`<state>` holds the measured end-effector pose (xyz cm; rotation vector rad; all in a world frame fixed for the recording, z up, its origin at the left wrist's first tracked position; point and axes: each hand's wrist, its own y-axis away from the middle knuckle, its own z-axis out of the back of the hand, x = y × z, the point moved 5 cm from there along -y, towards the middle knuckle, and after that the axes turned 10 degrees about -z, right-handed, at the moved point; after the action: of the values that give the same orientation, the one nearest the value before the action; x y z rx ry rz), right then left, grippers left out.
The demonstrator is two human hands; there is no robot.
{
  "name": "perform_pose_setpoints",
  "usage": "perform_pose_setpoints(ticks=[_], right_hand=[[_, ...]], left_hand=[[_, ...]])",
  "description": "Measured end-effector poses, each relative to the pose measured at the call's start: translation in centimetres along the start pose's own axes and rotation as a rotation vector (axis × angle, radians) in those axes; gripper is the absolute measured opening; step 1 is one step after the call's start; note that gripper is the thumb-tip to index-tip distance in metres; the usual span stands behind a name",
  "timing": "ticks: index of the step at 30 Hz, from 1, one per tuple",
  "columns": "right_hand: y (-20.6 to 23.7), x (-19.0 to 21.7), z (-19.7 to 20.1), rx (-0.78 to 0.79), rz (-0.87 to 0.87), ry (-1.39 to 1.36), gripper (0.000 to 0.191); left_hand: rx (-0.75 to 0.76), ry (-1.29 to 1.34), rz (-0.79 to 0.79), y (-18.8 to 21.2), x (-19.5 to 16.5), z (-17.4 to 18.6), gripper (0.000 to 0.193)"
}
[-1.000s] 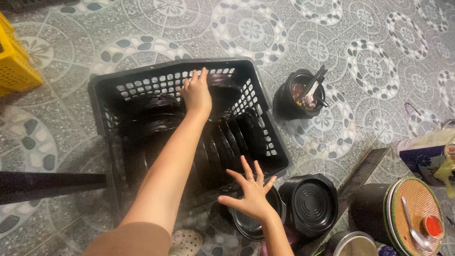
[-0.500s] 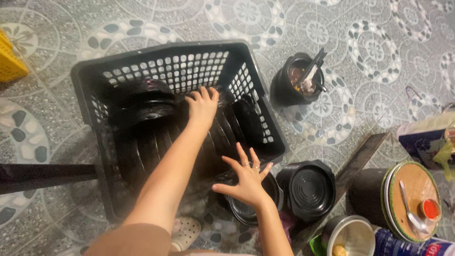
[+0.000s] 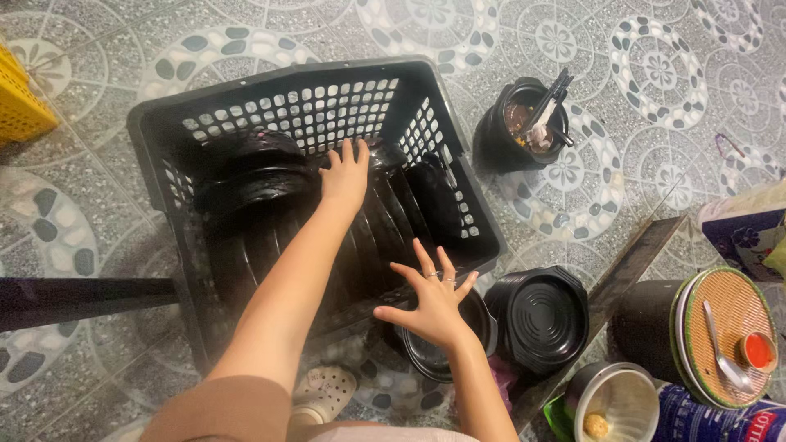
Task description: The person sits on the floor at a low tap and rinses black clay cooking pots and their lids under running water, scrubbing the inside of each pot with a sponge. They stack the rinsed pots and lids into a plastic basket on the floor.
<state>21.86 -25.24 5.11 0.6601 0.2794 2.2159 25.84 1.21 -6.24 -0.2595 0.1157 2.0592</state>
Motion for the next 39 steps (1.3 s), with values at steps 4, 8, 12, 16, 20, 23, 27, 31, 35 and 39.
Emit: perform_pose_setpoints(ticks=[4, 8, 12, 16, 20, 23, 27, 31, 35, 39], right_hand=[[0.0, 0.1, 0.1, -0.002, -0.018, 0.019, 0.084], [0.0, -0.1, -0.2, -0.016, -0.029, 0.028, 0.083], [0.0, -0.3, -0.3, -0.024, -0.031, 0.037, 0.082], [-0.3, 0.0, -0.1, -0.053, -0.026, 0.062, 0.085], [-0.3, -0.1, -0.2, -0.063, -0.023, 0.057, 0.083], [0.0, -0.6, -0.5, -0.083, -0.016, 0.031, 0.082], [-0.6, -2.0, -1.3, -0.092, -0.033, 0.031, 0.072], [-1.2, -3.2, -2.1, -0.188, -0.003, -0.044, 0.07], [-0.7, -4.1, -3.2, -0.158, -0.003, -0.005, 0.078], [3.6, -7.3, -0.5, -0.113, 0.071, -0.665, 0.059]], left_hand=[[-0.014, -0.031, -0.065, 1.3, 0.0, 0.7, 0.081], [-0.084, -0.091, -0.187, 2.1, -0.9, 1.2, 0.077], [-0.114, 0.07, -0.041, 1.8, 0.7, 1.5, 0.075], [-0.06, 0.3, 0.139, 1.4, 4.5, 1.5, 0.079], [-0.168, 0.421, 0.021, 1.0, 3.7, 1.4, 0.072], [-0.318, 0.553, 0.037, 2.1, 0.1, 2.2, 0.032], [-0.254, 0.642, -0.326, 8.8, -7.2, 4.5, 0.027], [-0.046, 0.32, -0.428, 16.0, -12.3, 6.5, 0.043], [0.169, -0.112, -0.462, 18.5, -18.1, 8.3, 0.065], [0.113, -0.066, -0.61, 20.4, -22.6, 12.4, 0.057]])
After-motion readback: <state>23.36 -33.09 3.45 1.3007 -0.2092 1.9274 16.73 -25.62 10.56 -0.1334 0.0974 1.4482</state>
